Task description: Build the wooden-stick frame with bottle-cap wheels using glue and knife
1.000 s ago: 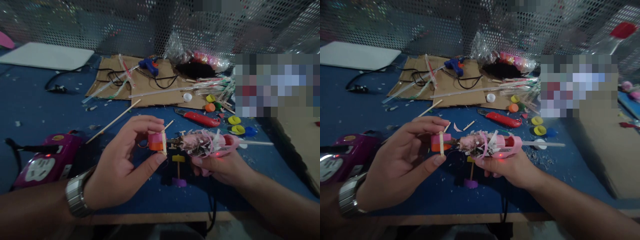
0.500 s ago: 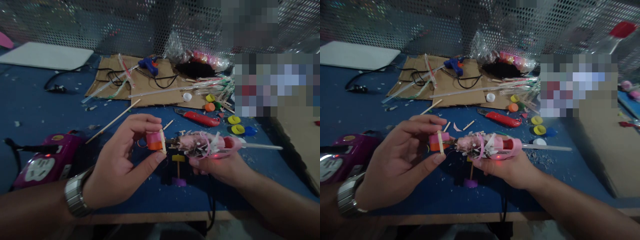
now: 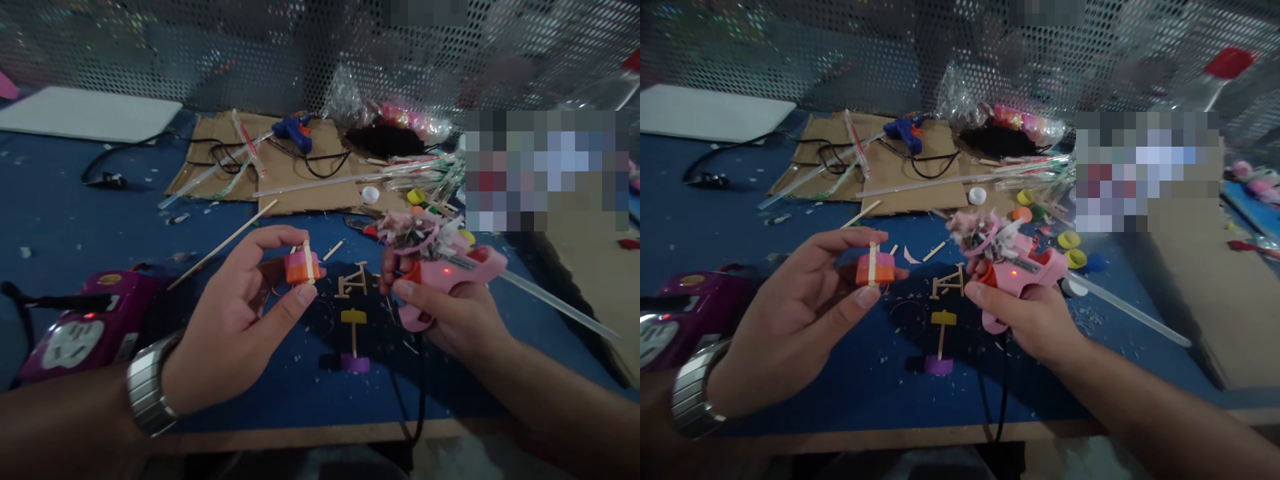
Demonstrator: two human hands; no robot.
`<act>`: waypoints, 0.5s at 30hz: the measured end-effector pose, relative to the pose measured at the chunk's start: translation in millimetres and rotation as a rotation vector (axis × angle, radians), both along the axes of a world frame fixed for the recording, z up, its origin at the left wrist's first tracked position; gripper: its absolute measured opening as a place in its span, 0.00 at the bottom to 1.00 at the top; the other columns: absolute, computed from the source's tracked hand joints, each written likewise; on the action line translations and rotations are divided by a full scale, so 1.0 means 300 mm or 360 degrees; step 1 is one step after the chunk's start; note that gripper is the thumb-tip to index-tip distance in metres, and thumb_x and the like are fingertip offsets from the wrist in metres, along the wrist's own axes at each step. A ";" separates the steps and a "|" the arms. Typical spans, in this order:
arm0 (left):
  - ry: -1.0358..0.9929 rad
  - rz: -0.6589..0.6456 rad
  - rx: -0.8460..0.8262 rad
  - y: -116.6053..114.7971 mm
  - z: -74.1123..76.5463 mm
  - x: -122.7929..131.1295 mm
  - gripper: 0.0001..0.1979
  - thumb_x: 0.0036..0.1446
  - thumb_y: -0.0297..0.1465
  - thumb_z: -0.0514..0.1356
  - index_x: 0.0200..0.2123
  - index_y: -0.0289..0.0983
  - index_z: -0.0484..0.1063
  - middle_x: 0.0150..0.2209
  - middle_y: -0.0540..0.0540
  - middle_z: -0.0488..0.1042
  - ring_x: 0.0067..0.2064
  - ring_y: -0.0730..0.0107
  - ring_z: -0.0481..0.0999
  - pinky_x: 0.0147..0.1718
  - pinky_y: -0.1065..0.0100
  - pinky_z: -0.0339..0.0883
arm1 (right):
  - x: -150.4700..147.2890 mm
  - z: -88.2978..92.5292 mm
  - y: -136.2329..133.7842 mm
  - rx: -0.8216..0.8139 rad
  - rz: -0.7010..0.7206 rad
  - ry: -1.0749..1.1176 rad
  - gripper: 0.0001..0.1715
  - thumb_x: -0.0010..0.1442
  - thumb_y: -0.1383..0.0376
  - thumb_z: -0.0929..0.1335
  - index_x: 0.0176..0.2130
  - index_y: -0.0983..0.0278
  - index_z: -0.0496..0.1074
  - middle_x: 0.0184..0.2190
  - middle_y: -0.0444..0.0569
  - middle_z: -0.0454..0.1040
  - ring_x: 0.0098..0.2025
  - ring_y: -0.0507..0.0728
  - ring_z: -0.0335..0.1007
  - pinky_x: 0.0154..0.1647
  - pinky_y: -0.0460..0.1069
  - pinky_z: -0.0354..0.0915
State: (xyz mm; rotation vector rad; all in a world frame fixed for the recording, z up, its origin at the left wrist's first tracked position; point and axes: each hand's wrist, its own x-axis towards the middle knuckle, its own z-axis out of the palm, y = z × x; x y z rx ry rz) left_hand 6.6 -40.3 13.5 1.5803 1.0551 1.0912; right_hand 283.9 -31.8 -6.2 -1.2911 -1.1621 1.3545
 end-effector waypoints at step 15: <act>0.0144 -0.0011 0.0292 -0.004 0.000 0.005 0.18 0.68 0.29 0.67 0.59 0.44 0.73 0.62 0.40 0.73 0.63 0.56 0.78 0.57 0.60 0.82 | -0.026 0.028 0.089 0.0461 0.0329 -0.0951 0.15 0.65 0.57 0.73 0.48 0.59 0.85 0.40 0.50 0.86 0.37 0.58 0.80 0.37 0.52 0.75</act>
